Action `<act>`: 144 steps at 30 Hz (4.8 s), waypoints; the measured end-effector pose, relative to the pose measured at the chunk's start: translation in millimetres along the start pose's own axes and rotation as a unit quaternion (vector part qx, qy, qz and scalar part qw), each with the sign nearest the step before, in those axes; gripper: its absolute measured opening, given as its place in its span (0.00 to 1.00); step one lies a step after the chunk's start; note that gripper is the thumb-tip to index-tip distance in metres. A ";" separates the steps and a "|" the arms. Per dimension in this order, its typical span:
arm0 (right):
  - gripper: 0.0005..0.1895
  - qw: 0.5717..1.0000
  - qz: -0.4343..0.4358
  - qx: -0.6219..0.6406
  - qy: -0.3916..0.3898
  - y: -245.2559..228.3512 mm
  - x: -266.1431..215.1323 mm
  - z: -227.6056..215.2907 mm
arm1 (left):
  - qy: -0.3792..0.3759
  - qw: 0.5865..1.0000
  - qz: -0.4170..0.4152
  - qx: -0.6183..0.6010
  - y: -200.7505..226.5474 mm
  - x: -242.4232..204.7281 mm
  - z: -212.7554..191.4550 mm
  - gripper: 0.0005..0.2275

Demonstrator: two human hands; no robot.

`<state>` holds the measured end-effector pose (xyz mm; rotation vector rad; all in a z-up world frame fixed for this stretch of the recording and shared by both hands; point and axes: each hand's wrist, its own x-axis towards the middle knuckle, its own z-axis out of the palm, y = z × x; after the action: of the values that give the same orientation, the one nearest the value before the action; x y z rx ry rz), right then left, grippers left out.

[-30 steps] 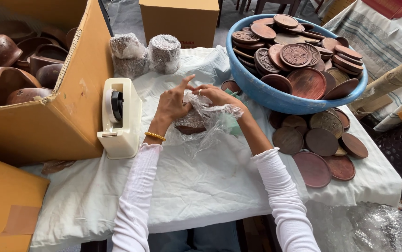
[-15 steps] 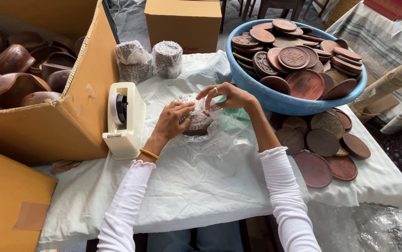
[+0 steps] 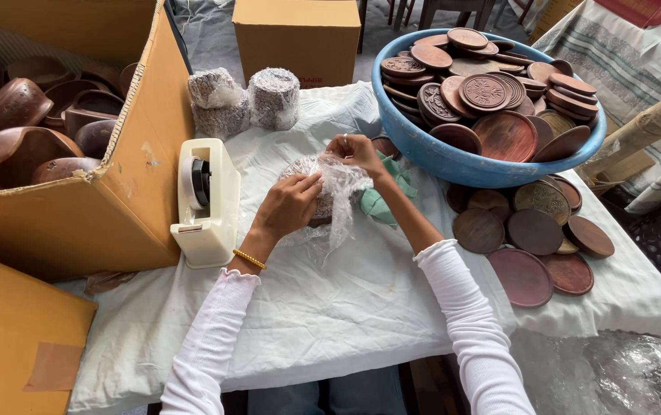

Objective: The person wraps a small wooden bowl in bubble wrap and secures it with tape. They then pick up another wooden bowl and wipe it with a green cloth.

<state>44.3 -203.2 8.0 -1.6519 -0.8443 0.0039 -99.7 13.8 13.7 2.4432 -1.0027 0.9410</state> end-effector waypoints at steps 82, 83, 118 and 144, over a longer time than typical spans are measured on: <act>0.12 0.933 -0.010 -0.358 0.018 -40.8 -8.2 34.5 | 0.103 0.869 -0.343 -0.342 -33.4 -9.7 -0.7 0.30; 0.12 0.939 0.012 -0.343 0.025 -42.8 -7.5 34.0 | 0.072 0.888 -0.339 -0.302 -30.5 -5.8 -3.1 0.26; 0.23 0.735 -0.336 -0.588 -0.047 -95.6 -115.0 84.1 | 0.077 0.888 -0.347 -0.293 -41.1 -13.1 0.2 0.30; 0.17 0.934 0.086 -0.315 0.146 -50.7 13.7 58.1 | -0.016 0.933 -0.203 -0.296 -55.6 -33.3 6.7 0.59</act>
<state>2.6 -145.7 41.0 -2.2521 -0.4881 -0.4207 -74.5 65.4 -17.1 2.0292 -0.6240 0.3837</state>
